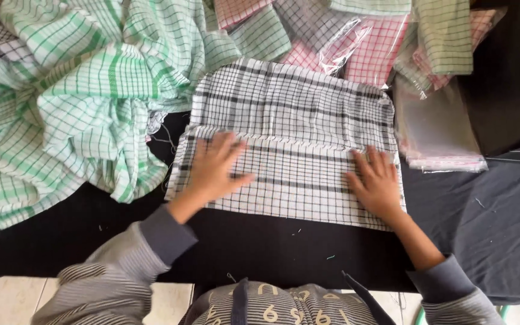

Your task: The person folds checkered cloths into rectangular shapes and places them inside clear plastic bags on a table.

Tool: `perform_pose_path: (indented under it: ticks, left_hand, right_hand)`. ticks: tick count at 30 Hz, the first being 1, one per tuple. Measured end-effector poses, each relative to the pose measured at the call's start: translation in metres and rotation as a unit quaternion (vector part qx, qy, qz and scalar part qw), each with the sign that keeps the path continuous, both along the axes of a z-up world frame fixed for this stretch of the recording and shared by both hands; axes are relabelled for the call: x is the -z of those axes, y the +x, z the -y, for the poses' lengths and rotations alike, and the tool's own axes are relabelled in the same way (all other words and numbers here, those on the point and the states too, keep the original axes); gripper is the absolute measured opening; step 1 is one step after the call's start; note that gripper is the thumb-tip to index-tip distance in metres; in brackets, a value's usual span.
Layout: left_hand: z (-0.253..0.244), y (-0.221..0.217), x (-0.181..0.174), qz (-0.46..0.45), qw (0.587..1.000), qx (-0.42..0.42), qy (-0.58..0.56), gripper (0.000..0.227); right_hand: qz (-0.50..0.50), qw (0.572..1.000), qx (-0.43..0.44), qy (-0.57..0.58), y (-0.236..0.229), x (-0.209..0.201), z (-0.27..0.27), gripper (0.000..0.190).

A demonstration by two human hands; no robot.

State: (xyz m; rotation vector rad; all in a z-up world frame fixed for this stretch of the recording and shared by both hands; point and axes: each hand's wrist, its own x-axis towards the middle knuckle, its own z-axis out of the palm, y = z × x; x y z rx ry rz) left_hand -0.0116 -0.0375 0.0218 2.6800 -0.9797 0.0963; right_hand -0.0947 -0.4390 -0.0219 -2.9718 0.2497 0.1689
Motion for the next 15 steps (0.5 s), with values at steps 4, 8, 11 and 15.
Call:
perform_pose_path:
  ticks: [4, 8, 11, 15]
  left_hand:
    - [-0.034, 0.026, 0.019, -0.041, 0.996, -0.074, 0.009, 0.087]
    - [-0.033, 0.052, 0.007, -0.068, 0.991, -0.057, 0.101, 0.066]
    - [-0.022, 0.095, -0.008, -0.024, 0.992, -0.067, 0.105, 0.05]
    - [-0.002, 0.165, -0.025, 0.14, 0.985, -0.094, 0.03, 0.042]
  right_hand:
    - [-0.003, 1.0, 0.023, -0.015, 0.002, 0.0, 0.016, 0.07]
    - [0.033, 0.984, -0.029, -0.175, 0.029, -0.014, 0.033, 0.053]
    - [0.158, 0.967, -0.041, -0.194, 0.074, -0.018, 0.056, 0.044]
    - [0.328, 0.914, -0.082, -0.224, 0.142, -0.015, 0.074, 0.045]
